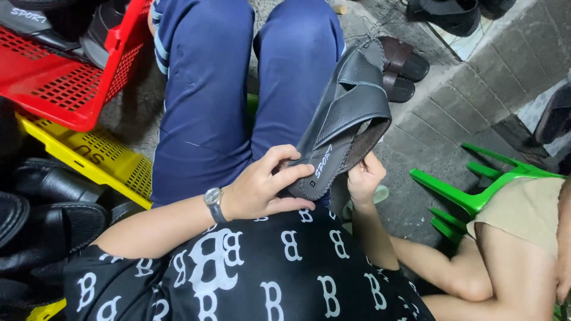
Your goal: Hand-sewing a leather sandal strap to its sole using a needle and thread.
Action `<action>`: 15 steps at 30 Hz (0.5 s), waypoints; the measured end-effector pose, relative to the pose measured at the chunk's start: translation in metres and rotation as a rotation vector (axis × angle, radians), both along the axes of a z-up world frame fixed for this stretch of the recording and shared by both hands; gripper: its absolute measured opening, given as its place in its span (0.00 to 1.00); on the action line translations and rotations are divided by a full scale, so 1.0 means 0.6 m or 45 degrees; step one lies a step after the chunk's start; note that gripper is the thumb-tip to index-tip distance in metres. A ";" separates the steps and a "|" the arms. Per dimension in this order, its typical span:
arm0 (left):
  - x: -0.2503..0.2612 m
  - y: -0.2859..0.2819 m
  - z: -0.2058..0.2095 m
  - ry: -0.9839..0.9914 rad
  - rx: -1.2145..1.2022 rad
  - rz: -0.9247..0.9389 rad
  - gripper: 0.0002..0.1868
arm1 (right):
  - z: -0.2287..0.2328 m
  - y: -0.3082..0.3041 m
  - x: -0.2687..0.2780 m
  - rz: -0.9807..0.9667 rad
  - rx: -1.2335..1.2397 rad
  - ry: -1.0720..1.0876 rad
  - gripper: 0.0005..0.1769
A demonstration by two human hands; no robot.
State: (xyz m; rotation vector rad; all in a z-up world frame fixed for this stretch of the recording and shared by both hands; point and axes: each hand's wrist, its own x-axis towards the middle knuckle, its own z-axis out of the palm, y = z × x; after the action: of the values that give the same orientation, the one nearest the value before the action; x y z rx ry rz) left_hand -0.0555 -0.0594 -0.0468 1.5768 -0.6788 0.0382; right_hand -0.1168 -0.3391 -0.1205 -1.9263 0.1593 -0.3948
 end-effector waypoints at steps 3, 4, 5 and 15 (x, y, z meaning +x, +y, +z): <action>0.004 0.000 0.007 -0.016 -0.005 0.035 0.30 | -0.021 -0.032 -0.014 0.038 -0.076 0.002 0.05; 0.004 0.001 0.008 -0.017 -0.005 0.042 0.30 | -0.020 -0.031 -0.012 0.046 -0.075 0.001 0.05; 0.004 0.001 0.008 -0.027 -0.009 0.053 0.31 | -0.019 -0.030 -0.011 0.049 -0.084 -0.011 0.05; -0.008 0.042 0.017 -0.314 0.107 -0.023 0.16 | -0.020 -0.078 0.007 0.316 -0.206 -0.297 0.01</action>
State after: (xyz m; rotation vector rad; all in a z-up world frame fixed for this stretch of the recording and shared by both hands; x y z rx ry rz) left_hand -0.0606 -0.0341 -0.0365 1.6624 -0.8968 0.1953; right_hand -0.1126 -0.3861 -0.1326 -2.0107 -0.2696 -0.4718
